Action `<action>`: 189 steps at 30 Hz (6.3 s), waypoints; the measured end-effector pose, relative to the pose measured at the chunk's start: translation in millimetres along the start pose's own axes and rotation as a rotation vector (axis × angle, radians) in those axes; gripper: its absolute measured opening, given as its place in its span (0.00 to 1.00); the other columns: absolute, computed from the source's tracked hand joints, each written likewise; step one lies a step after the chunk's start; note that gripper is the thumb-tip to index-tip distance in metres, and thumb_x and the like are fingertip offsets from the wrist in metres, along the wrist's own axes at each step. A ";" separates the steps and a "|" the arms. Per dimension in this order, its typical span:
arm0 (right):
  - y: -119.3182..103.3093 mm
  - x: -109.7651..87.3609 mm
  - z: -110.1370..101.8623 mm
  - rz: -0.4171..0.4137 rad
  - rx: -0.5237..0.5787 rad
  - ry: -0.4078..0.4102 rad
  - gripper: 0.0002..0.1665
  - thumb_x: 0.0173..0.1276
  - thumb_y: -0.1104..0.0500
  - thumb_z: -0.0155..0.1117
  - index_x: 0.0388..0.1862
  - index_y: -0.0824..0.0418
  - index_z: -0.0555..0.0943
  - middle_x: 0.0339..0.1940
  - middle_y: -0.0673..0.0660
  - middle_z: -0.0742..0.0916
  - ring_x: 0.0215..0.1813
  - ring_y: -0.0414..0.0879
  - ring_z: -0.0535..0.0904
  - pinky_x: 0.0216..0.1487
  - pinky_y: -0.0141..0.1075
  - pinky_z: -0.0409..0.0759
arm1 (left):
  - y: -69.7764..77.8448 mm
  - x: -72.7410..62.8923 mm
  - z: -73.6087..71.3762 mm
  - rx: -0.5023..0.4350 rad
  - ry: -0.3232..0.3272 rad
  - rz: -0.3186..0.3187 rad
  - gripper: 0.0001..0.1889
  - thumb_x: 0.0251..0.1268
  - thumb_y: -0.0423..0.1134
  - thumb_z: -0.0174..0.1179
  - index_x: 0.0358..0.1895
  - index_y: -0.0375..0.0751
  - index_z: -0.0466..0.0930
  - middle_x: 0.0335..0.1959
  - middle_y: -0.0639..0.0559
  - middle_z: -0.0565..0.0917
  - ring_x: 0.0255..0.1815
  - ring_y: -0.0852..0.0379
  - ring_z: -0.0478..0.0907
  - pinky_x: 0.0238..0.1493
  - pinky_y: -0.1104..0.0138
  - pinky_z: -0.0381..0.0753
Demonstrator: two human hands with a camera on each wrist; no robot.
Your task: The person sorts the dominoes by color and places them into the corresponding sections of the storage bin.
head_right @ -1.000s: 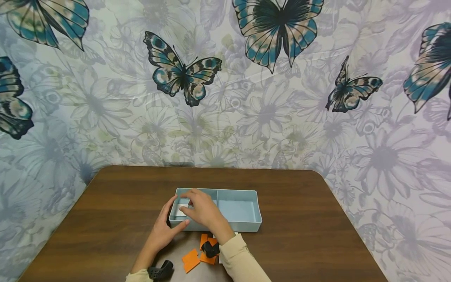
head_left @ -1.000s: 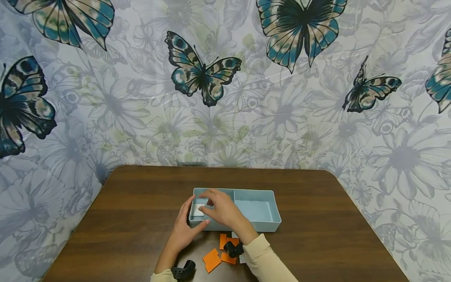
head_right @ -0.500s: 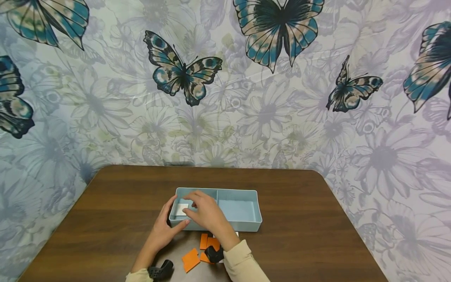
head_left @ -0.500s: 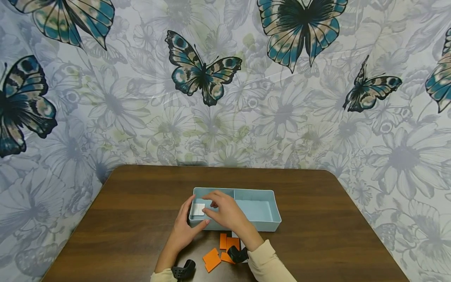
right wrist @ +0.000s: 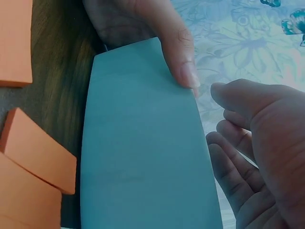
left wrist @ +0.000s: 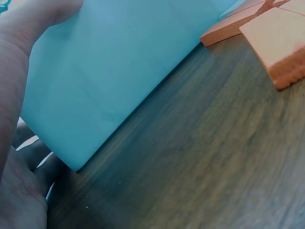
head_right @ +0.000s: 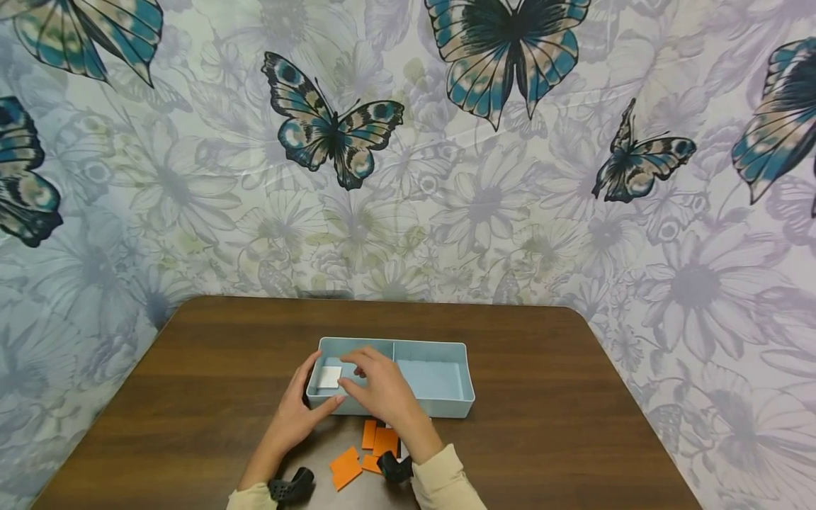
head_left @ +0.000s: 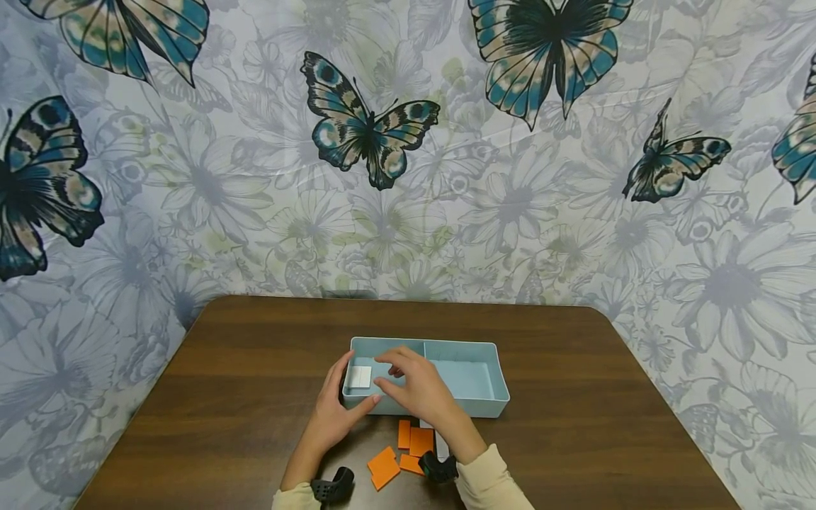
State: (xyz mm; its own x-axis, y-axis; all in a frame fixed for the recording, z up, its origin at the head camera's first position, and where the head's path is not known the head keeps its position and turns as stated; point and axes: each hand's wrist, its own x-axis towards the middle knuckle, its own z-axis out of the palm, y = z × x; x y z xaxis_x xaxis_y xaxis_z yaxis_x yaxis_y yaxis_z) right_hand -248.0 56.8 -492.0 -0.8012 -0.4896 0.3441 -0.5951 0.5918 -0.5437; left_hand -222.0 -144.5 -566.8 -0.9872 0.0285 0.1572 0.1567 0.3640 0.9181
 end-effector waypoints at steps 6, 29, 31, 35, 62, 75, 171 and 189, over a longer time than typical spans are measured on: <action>-0.8 -6.8 -3.9 -0.013 0.021 0.029 0.21 0.69 0.55 0.74 0.60 0.57 0.85 0.56 0.51 0.86 0.45 0.44 0.86 0.48 0.40 0.87 | 0.6 -0.2 0.3 0.006 -0.010 -0.007 0.49 0.61 0.54 0.74 0.82 0.60 0.54 0.83 0.44 0.56 0.81 0.34 0.56 0.70 0.28 0.60; 12.5 -36.1 -14.4 -0.034 0.091 0.123 0.20 0.68 0.56 0.75 0.58 0.52 0.86 0.52 0.50 0.88 0.43 0.45 0.85 0.47 0.37 0.87 | -1.0 0.6 -0.5 0.024 -0.009 -0.007 0.50 0.61 0.56 0.73 0.83 0.58 0.53 0.83 0.44 0.55 0.81 0.34 0.56 0.70 0.28 0.59; 14.0 -39.0 -15.1 -0.044 0.099 0.133 0.20 0.68 0.56 0.75 0.58 0.53 0.86 0.52 0.50 0.88 0.43 0.46 0.85 0.47 0.37 0.87 | -1.1 0.8 -0.7 0.025 -0.008 -0.005 0.50 0.61 0.56 0.73 0.83 0.58 0.53 0.83 0.44 0.55 0.81 0.34 0.56 0.70 0.28 0.59; 17.0 -44.6 -16.8 -0.055 0.128 0.144 0.20 0.68 0.57 0.75 0.58 0.53 0.86 0.52 0.50 0.87 0.43 0.46 0.85 0.48 0.36 0.87 | -2.3 1.1 -0.6 0.030 -0.002 0.002 0.50 0.61 0.56 0.73 0.83 0.59 0.53 0.83 0.44 0.55 0.81 0.34 0.56 0.70 0.28 0.59; 36.9 -88.0 -23.9 -0.123 0.181 0.191 0.21 0.66 0.62 0.76 0.57 0.56 0.86 0.50 0.54 0.88 0.41 0.44 0.84 0.45 0.36 0.87 | -0.2 0.6 -0.1 0.036 -0.010 -0.007 0.50 0.61 0.56 0.73 0.83 0.57 0.53 0.83 0.44 0.55 0.81 0.35 0.56 0.72 0.30 0.58; 52.2 -108.5 -24.0 -0.121 0.156 0.219 0.21 0.61 0.65 0.79 0.54 0.57 0.87 0.48 0.51 0.89 0.42 0.46 0.84 0.46 0.29 0.84 | 1.8 0.6 -0.2 0.049 -0.010 -0.019 0.51 0.61 0.55 0.74 0.83 0.55 0.53 0.83 0.44 0.55 0.81 0.35 0.57 0.72 0.30 0.58; 78.9 -145.7 -31.2 0.083 -0.035 0.180 0.24 0.56 0.53 0.84 0.52 0.46 0.88 0.52 0.39 0.87 0.53 0.40 0.84 0.56 0.36 0.84 | 0.3 0.2 -1.0 0.048 -0.012 -0.018 0.49 0.65 0.57 0.70 0.83 0.56 0.51 0.84 0.45 0.55 0.82 0.36 0.55 0.73 0.31 0.57; 65.1 -137.3 -41.6 -0.022 0.031 0.209 0.27 0.55 0.55 0.85 0.54 0.49 0.87 0.53 0.44 0.88 0.54 0.42 0.85 0.60 0.25 0.78 | 1.5 0.3 -0.8 0.045 0.008 0.005 0.48 0.64 0.55 0.71 0.83 0.52 0.54 0.83 0.43 0.57 0.81 0.36 0.57 0.74 0.32 0.57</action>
State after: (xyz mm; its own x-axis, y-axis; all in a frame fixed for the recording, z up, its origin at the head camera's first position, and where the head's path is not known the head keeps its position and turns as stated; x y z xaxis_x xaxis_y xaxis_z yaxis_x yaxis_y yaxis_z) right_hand -179.4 189.2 -542.8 -0.7858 -0.3566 0.5054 -0.6127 0.5609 -0.5568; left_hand -222.0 -144.6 -565.0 -0.9861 0.0227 0.1648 0.1598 0.4052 0.9001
